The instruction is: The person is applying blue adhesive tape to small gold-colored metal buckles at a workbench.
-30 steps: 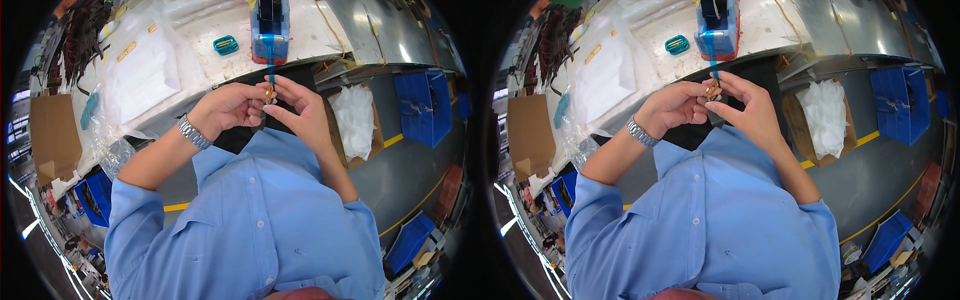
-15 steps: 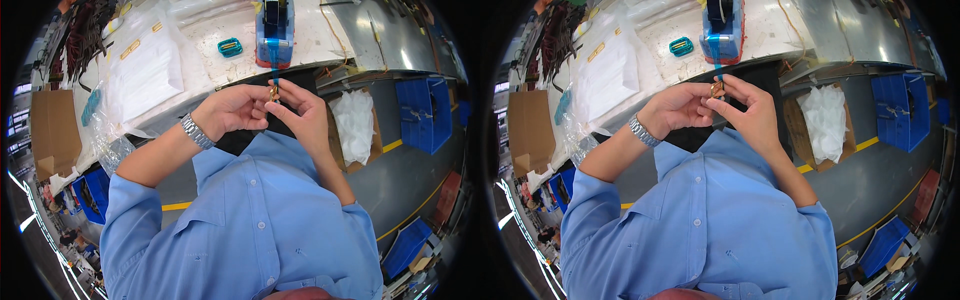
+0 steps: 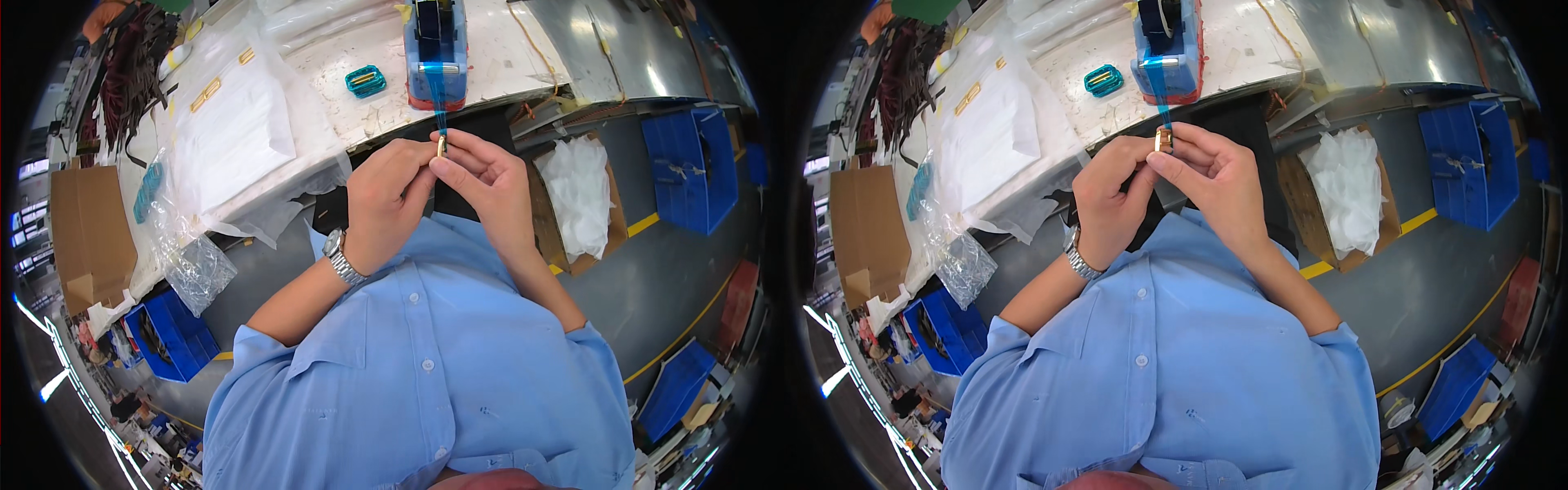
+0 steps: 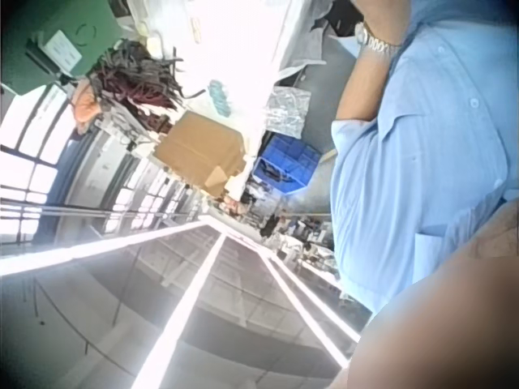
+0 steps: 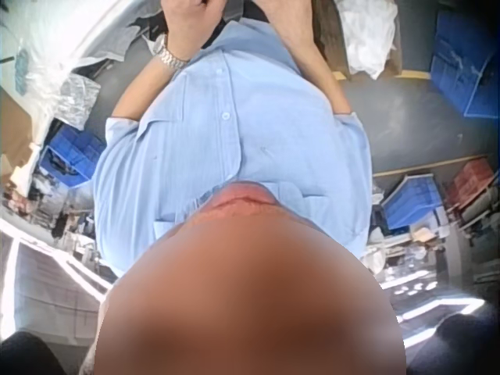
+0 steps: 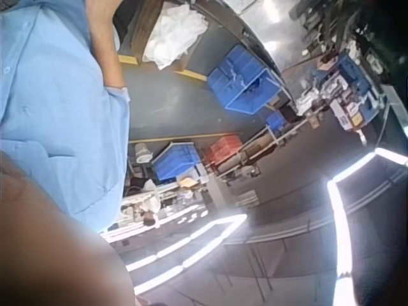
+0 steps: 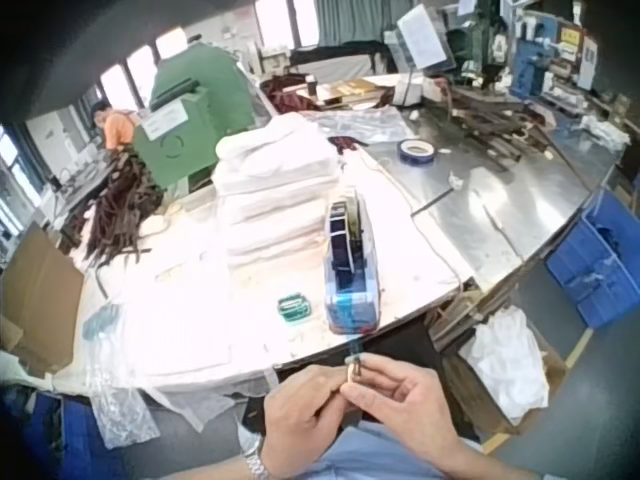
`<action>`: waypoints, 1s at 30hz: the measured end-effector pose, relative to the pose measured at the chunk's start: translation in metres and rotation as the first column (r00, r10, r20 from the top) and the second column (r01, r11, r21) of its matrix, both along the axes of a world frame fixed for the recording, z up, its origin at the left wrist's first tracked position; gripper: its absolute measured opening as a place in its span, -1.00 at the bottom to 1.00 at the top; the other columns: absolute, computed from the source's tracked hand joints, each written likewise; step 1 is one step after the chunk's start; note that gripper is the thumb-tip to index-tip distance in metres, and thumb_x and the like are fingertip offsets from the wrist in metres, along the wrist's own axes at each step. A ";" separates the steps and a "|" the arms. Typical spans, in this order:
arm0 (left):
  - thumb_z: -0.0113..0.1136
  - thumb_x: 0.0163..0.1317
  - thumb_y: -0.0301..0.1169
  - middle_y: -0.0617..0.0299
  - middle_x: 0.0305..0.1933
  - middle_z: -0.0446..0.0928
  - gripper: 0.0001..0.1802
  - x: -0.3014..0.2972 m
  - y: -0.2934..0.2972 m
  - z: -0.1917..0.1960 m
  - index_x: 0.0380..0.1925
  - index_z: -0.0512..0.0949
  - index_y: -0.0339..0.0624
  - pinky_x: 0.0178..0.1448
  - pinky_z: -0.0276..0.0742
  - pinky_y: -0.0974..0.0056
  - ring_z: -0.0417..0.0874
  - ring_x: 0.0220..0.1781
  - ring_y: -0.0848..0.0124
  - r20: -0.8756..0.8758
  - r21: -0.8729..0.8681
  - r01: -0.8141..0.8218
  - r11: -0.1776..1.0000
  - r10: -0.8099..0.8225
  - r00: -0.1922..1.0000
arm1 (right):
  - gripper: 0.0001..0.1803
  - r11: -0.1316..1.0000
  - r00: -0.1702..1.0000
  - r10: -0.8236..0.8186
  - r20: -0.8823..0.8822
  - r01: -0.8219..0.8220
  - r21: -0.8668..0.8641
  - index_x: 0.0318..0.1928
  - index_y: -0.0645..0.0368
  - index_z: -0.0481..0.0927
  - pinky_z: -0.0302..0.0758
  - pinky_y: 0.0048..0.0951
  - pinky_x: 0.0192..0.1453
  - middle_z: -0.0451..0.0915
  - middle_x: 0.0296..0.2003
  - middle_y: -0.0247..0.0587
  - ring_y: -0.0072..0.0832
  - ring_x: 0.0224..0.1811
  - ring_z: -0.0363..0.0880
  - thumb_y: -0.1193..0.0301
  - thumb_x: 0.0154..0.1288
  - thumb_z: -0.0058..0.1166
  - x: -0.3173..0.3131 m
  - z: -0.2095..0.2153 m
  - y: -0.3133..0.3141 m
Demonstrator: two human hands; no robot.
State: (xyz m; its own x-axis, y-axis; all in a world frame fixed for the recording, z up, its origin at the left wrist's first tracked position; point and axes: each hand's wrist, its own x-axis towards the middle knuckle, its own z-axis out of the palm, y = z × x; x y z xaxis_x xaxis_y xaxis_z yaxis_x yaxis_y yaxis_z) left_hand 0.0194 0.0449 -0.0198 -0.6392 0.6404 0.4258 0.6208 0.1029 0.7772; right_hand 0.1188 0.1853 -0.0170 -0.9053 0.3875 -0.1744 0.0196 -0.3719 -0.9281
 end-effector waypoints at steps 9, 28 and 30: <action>0.30 0.51 -0.50 0.19 -0.37 0.70 -0.85 -0.027 0.014 0.018 -0.19 0.71 -0.42 -0.29 0.70 0.38 0.72 -0.43 0.49 0.352 -0.079 0.081 0.994 -0.048 0.935 | -0.59 1.000 0.999 -0.031 -0.006 0.031 0.003 0.31 0.45 0.63 0.64 -0.46 0.30 0.79 0.07 -0.09 -0.54 0.10 0.75 0.42 0.63 0.21 -0.005 -0.008 0.003; 0.42 0.49 -0.23 0.29 -0.49 0.61 -0.60 -0.103 0.027 0.051 -0.50 0.61 -0.22 -0.44 0.72 0.34 0.66 -0.55 0.50 0.977 -0.010 0.363 0.932 -0.068 0.203 | -0.49 0.966 0.976 -0.040 -0.213 0.092 0.241 0.22 0.48 0.66 0.71 -0.39 0.24 0.84 0.00 -0.02 -0.44 0.04 0.83 0.48 0.34 0.48 -0.041 -0.006 0.023; 0.40 0.50 -0.24 0.29 -0.50 0.61 -0.62 -0.099 0.030 0.056 -0.47 0.63 -0.25 -0.44 0.71 0.35 0.65 -0.56 0.51 0.947 -0.073 0.330 0.941 -0.038 0.318 | -0.50 0.970 0.976 -0.082 -0.201 0.125 0.208 0.20 0.48 0.67 0.72 -0.41 0.20 0.85 -0.03 -0.02 -0.46 0.00 0.83 0.47 0.34 0.49 -0.043 -0.007 0.021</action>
State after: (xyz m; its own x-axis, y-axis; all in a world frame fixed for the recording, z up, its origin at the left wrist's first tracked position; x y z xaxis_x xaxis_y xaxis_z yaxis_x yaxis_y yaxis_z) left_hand -0.0798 0.0745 0.0359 -0.3709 0.7699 -0.5194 -0.4593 0.3340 0.8231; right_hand 0.0754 0.2061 -0.0243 -0.8663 0.4903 0.0956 -0.1923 -0.1507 -0.9697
